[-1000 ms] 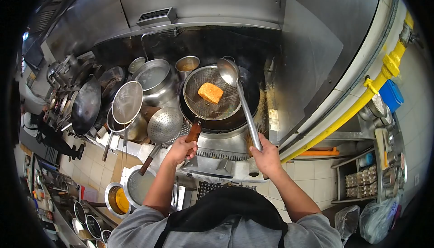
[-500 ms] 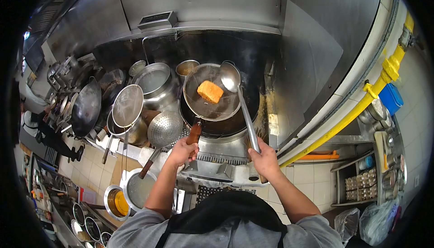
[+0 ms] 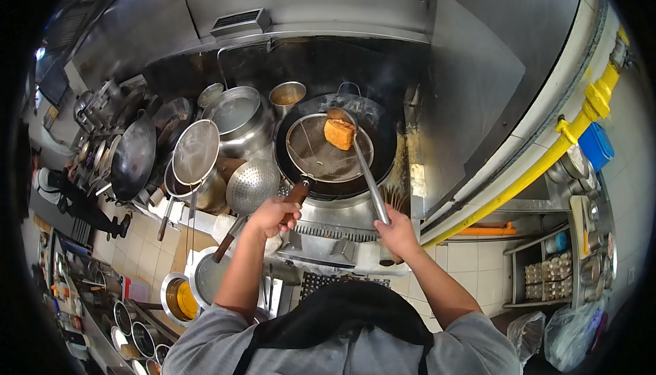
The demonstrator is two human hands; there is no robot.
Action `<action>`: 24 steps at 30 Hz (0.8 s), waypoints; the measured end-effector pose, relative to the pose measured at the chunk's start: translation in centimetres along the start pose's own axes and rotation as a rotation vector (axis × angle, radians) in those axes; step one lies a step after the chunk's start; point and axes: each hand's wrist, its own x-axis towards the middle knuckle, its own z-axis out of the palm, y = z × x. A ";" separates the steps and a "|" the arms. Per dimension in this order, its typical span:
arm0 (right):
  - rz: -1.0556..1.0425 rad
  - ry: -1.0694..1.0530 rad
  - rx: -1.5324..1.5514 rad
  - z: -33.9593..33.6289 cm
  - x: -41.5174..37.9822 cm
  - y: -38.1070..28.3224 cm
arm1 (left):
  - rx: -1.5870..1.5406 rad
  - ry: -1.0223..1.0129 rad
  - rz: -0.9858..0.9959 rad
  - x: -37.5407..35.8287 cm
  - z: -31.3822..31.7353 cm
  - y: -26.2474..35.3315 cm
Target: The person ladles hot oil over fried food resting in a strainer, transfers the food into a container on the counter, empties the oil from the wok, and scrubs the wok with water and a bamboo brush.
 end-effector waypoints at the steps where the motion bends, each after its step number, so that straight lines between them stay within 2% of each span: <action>1: 0.001 -0.007 -0.001 -0.1 -0.2 -0.5 | -0.011 0.016 0.003 0.2 0.0 0.3; 3: -0.001 0.025 -0.355 -0.9 -0.9 -1.7 | -0.038 0.001 0.006 1.3 -0.6 0.1; 7: 0.116 0.002 -0.307 -1.3 -1.3 -3.9 | -0.026 -0.021 0.028 2.5 -1.2 -0.8; 13: 0.097 0.057 -0.182 -1.5 -2.1 -3.5 | -0.075 -0.057 0.052 4.0 -3.0 -3.4; 16: -0.018 0.102 -0.205 -1.5 -2.6 -3.0 | -0.073 -0.061 0.052 4.5 -3.6 -4.0; 21: 0.070 0.081 -0.116 -0.9 -2.9 -2.1 | -0.088 -0.035 0.018 5.8 -4.0 -4.3; 24: 0.160 0.032 -0.094 -1.0 -3.3 -4.6 | -0.088 -0.054 0.006 6.4 -4.4 -4.4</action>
